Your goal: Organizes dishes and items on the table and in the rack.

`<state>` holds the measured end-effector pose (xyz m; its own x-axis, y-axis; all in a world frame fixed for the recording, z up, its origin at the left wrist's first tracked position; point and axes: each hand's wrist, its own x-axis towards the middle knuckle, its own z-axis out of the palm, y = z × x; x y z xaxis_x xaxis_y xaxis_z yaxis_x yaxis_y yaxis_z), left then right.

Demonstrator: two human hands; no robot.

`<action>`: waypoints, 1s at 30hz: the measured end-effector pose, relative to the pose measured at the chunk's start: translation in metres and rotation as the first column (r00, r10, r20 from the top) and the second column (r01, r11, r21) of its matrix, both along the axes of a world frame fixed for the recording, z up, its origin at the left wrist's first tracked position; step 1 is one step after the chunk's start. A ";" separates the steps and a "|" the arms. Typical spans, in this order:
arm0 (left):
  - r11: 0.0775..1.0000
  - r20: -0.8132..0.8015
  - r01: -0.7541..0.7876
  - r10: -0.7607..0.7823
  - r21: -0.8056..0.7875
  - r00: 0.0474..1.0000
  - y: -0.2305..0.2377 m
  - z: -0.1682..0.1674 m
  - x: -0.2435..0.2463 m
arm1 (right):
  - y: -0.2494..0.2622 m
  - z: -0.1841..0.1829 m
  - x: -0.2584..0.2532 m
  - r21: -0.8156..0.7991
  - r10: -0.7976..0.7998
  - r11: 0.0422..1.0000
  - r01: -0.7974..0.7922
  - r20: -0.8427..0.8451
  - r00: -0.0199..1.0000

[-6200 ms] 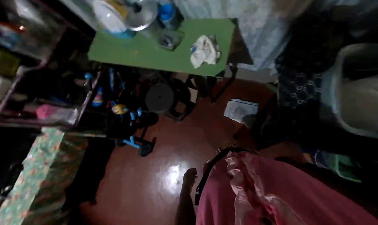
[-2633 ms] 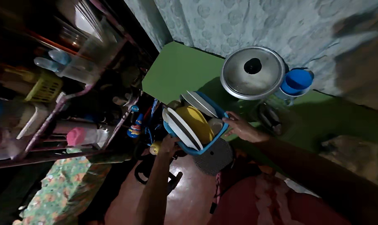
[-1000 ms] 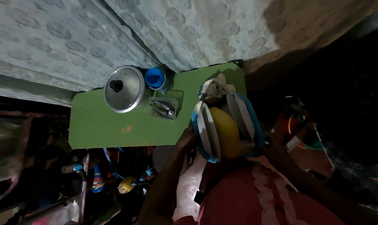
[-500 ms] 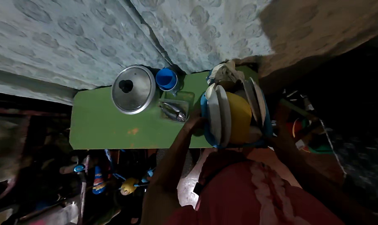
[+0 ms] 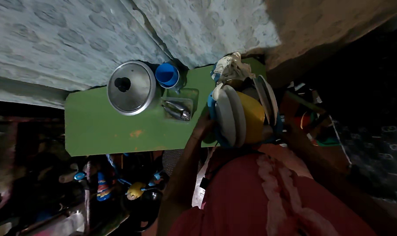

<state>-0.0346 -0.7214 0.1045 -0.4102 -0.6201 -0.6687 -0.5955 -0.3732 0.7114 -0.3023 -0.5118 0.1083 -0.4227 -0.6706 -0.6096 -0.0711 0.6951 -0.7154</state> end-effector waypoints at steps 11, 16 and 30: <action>0.890 -0.236 -0.333 0.266 -0.311 0.934 0.040 0.035 0.044 | -0.020 0.085 -0.013 -0.406 0.064 0.843 -0.353 -0.576 0.815; 0.815 -0.319 -0.355 0.222 -0.459 0.921 0.059 0.053 0.051 | -0.039 0.108 -0.002 -0.551 0.010 0.661 -0.509 -0.671 0.741; 0.789 -0.365 -0.307 0.112 -0.533 0.924 0.075 0.065 0.054 | -0.028 0.118 0.015 -0.479 -0.009 0.818 -0.318 -0.564 0.826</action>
<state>0.0198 -0.6465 0.1691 -0.3415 -0.9394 -0.0301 -0.2736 0.0687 0.9594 -0.2868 -0.5401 0.2264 -0.4200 -0.8951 0.1496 -0.6130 0.1583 -0.7741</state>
